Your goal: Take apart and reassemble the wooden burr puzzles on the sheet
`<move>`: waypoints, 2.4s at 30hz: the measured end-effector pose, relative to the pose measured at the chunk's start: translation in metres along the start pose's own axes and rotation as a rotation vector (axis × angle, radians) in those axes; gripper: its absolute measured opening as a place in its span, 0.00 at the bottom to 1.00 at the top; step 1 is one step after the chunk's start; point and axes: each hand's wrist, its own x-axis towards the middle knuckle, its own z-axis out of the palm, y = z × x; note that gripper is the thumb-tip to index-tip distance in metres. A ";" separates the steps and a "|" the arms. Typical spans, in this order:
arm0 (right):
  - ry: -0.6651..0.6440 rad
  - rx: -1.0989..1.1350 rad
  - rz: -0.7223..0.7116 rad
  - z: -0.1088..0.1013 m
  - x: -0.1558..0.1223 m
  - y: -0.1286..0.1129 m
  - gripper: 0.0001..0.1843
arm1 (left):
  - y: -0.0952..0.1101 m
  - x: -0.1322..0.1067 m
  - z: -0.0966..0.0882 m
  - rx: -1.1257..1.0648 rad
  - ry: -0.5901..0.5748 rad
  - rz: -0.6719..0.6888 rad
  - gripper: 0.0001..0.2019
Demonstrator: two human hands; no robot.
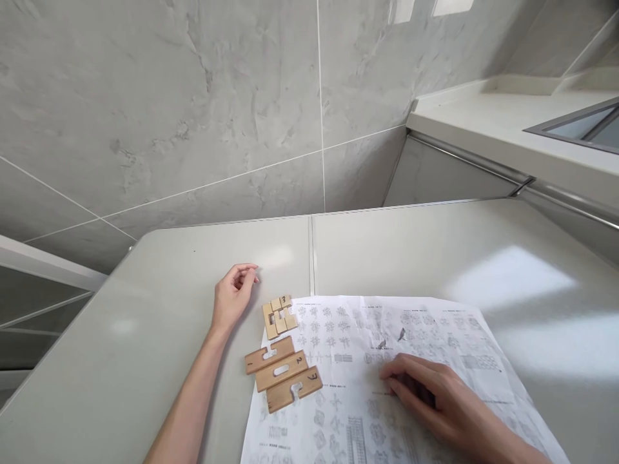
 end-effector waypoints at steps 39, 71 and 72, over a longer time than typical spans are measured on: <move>0.051 0.039 -0.004 0.010 0.002 0.006 0.15 | 0.000 -0.002 -0.003 0.070 -0.022 0.019 0.13; 0.044 0.016 -0.018 0.009 0.002 0.006 0.13 | 0.001 -0.004 -0.004 0.106 -0.027 0.030 0.14; 0.032 0.011 -0.019 0.008 0.002 0.007 0.13 | 0.001 -0.004 -0.004 0.108 -0.026 0.029 0.14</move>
